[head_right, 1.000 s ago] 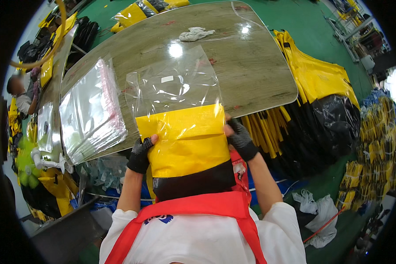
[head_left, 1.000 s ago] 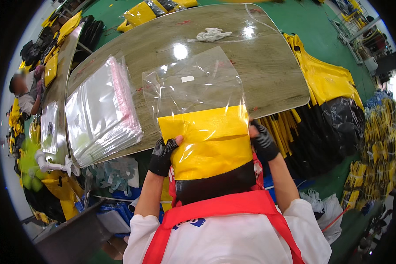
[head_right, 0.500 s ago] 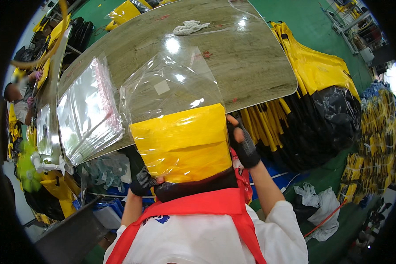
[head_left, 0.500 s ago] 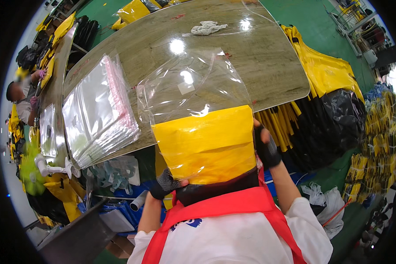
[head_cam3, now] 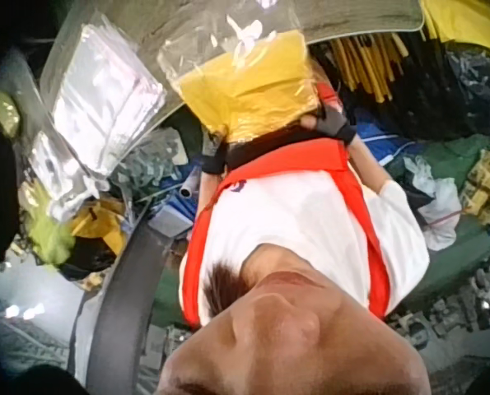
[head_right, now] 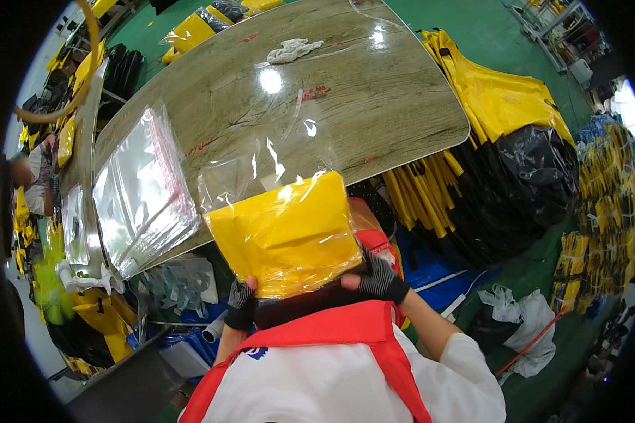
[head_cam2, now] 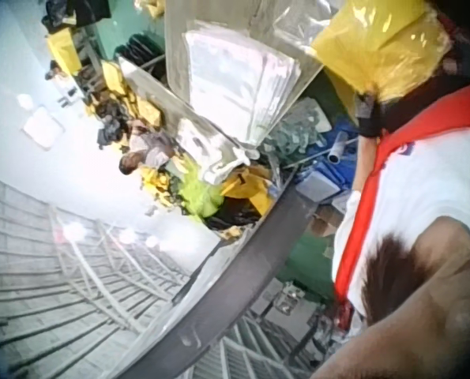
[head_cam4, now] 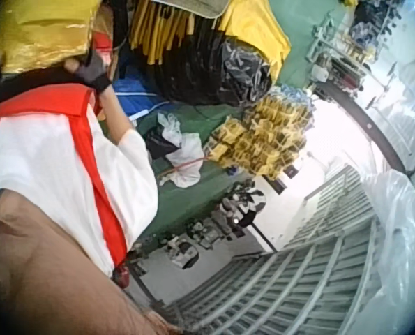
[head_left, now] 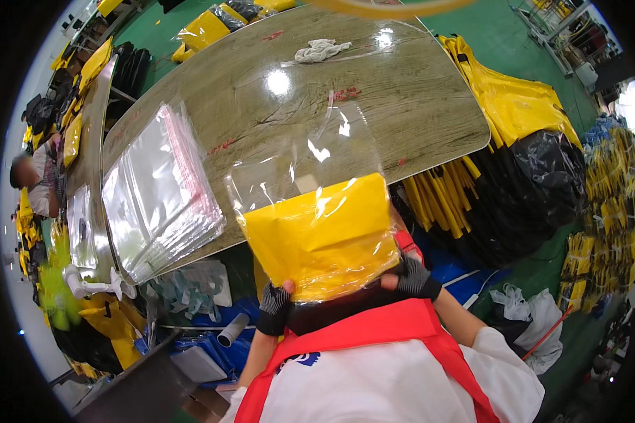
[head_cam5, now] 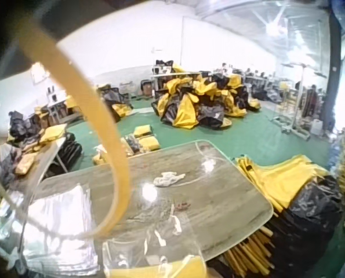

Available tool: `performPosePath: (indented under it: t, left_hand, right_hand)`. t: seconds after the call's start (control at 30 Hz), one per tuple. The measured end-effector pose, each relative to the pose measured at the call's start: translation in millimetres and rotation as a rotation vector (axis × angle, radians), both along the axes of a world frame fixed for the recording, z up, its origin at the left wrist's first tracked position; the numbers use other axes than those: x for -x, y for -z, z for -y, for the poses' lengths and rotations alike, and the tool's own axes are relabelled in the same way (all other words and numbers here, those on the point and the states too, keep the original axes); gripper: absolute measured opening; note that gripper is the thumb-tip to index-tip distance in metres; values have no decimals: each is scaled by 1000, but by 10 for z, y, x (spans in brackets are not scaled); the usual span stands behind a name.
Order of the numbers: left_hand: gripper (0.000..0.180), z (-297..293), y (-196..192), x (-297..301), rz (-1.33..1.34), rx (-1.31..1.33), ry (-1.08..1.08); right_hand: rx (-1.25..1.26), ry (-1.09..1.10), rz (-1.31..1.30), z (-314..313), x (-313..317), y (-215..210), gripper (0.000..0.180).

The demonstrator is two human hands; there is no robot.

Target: The person repeatedly folds yellow and black delivery bags, places them into clear plastic bags, and sets the packaged units aside. The process is repeated multiple times with consistent folding and bagging actions.

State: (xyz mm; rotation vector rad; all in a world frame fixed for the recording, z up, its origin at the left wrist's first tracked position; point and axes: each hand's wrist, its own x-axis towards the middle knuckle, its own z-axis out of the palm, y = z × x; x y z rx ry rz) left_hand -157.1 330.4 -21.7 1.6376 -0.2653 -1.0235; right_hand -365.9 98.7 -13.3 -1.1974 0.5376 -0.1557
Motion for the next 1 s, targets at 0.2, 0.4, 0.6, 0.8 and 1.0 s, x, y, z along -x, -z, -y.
performPosePath:
  t: [0.2, 0.4, 0.6, 0.8, 1.0]
  left_hand:
    - [77, 10, -241, -126, 49, 173, 460]
    - [60, 774, 163, -93, 104, 443, 38]
    - [51, 1120, -428, -181, 822, -263, 965]
    - [68, 1837, -2193, -1016, 2036, 360, 595]
    - [74, 2211, -1747, -890, 1833, 373, 915]
  right_hand:
    - [503, -114, -557, 122, -181, -505, 72]
    - [277, 336, 516, 405, -783, -592, 100]
    - [607, 380, 203, 1028, -1002, -546, 72]
    - [723, 113, 385, 967, -874, -872, 68]
    - [833, 163, 426, 1106, -972, -718, 59]
